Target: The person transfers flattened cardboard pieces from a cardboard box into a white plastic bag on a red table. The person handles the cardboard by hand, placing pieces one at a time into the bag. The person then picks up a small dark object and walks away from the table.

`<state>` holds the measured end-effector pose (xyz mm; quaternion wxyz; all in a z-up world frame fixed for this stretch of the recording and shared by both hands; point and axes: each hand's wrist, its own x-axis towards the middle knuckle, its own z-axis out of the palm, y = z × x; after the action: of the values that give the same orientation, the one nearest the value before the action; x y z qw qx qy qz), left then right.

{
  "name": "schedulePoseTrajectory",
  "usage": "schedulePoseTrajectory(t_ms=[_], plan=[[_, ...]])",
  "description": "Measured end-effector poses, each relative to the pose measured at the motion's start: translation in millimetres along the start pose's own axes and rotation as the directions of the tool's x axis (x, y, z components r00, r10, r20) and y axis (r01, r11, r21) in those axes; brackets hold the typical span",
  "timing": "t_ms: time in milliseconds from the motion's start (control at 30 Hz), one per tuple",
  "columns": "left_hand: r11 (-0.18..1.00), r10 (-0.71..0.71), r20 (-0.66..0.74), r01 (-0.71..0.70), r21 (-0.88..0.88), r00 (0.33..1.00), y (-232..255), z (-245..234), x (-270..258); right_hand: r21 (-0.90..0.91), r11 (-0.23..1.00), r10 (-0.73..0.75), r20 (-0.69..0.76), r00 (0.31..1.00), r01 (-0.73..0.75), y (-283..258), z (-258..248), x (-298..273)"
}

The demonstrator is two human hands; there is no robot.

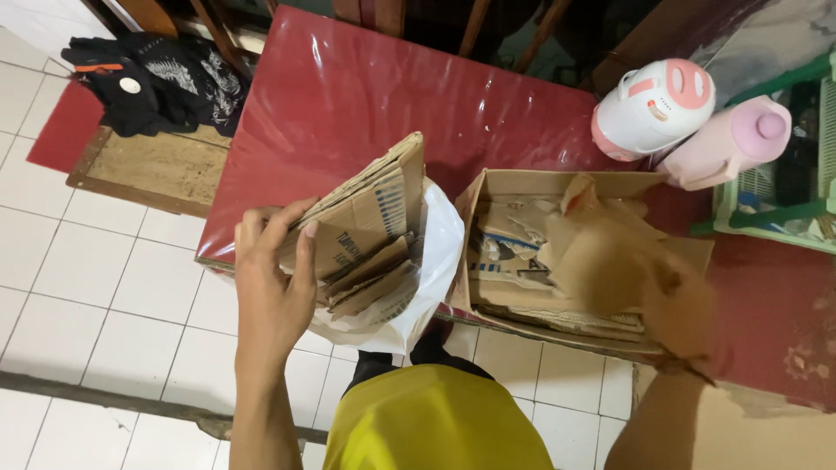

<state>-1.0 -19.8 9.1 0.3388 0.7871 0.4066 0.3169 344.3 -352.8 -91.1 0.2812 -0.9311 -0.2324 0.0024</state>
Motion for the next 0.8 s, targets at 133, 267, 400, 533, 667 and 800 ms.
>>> schedulePoseTrajectory(t_ms=[133,267,400,533,667,800], plan=[[0.998,0.068,-0.017,-0.068,-0.015,0.998,-4,0,-1,-0.145,0.989,-0.005,0.079,0.997,0.017,-4,9,1],[0.998,0.054,-0.019,-0.054,-0.016,0.998,-4,0,-1,-0.12,0.992,-0.02,0.11,0.994,0.034,-9,-9,9],[0.999,0.035,-0.017,-0.036,-0.028,0.999,-1,-3,-1,-0.262,0.965,0.017,0.118,0.993,0.014,-15,-21,12],[0.999,-0.015,-0.004,0.015,-0.045,1.0,2,-4,-1,0.039,0.998,0.049,0.066,0.997,-0.051,-35,-47,-2],[0.999,0.015,-0.012,-0.015,-0.05,1.0,3,-4,0,0.052,0.998,0.031,-0.015,0.999,-0.03,-63,-69,-12],[1.0,0.019,-0.01,-0.019,-0.022,1.0,3,-1,3,0.439,0.896,-0.053,-0.034,0.998,0.062,-94,-75,-12]])
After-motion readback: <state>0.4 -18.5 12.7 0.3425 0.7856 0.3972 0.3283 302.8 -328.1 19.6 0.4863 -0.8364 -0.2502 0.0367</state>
